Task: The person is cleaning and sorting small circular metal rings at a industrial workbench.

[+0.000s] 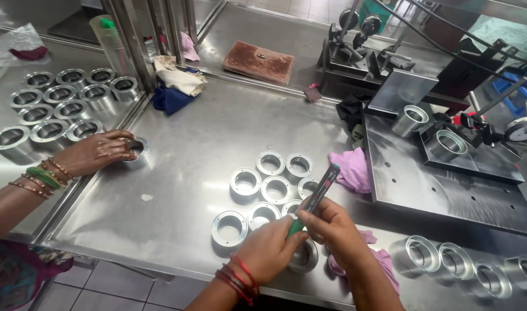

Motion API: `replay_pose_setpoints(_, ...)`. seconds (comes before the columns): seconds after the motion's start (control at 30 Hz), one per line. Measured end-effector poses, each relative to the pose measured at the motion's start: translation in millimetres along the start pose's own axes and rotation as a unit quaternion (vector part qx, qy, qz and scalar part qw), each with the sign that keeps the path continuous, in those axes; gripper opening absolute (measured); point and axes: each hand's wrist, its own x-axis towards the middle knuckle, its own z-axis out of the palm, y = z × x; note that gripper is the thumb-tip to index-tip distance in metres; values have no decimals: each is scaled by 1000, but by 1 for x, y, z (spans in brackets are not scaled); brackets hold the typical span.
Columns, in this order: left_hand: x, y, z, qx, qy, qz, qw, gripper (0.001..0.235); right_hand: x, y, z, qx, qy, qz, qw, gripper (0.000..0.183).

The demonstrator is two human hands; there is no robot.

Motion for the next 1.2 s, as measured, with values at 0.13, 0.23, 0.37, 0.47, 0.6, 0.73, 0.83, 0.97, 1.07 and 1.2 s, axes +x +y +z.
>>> replay_pose_setpoints(0.13, -11, -5, -21, -25, -2, 2, 1000, 33, 7, 0, 16, 38, -32, 9, 999, 23)
replay_pose_setpoints(0.23, -26, -19, -46, -21, -22, -24, 999, 35, 25, -9, 4, 114, -47, -12, 992, 19)
replay_pose_setpoints(0.37, -58, -76, -66, -86, 103, -38, 990, 39, 53, -52, -17, 111, 5, -114, 987, 16)
replay_pose_setpoints(0.47, -75, -89, -77, 123, 272, -95, 950, 38, 72, -41, -23, -70, 34, -75, 994, 19)
replay_pose_setpoints(0.6, -68, -94, -79, 245, 306, -156, 906, 34, 99, -27, 4, -315, 25, -156, 936, 20)
replay_pose_setpoints(0.73, -67, -88, -82, 244, 288, -182, 908, 34, 112, -29, 25, -335, 39, -144, 930, 20)
replay_pose_setpoints(0.83, -67, -85, -85, 235, 290, -178, 910, 33, 111, -30, 37, -432, 61, -148, 888, 18)
replay_pose_setpoints(0.97, -65, -82, -85, 232, 280, -180, 914, 35, 120, -19, 28, -464, 42, -239, 852, 18)
replay_pose_setpoints(1.07, -64, -78, -88, 233, 280, -183, 913, 35, 117, -34, 35, -454, 45, -188, 870, 17)
replay_pose_setpoints(1.2, -64, -76, -86, 224, 281, -182, 915, 33, 136, -10, 11, -493, 23, -250, 833, 17)
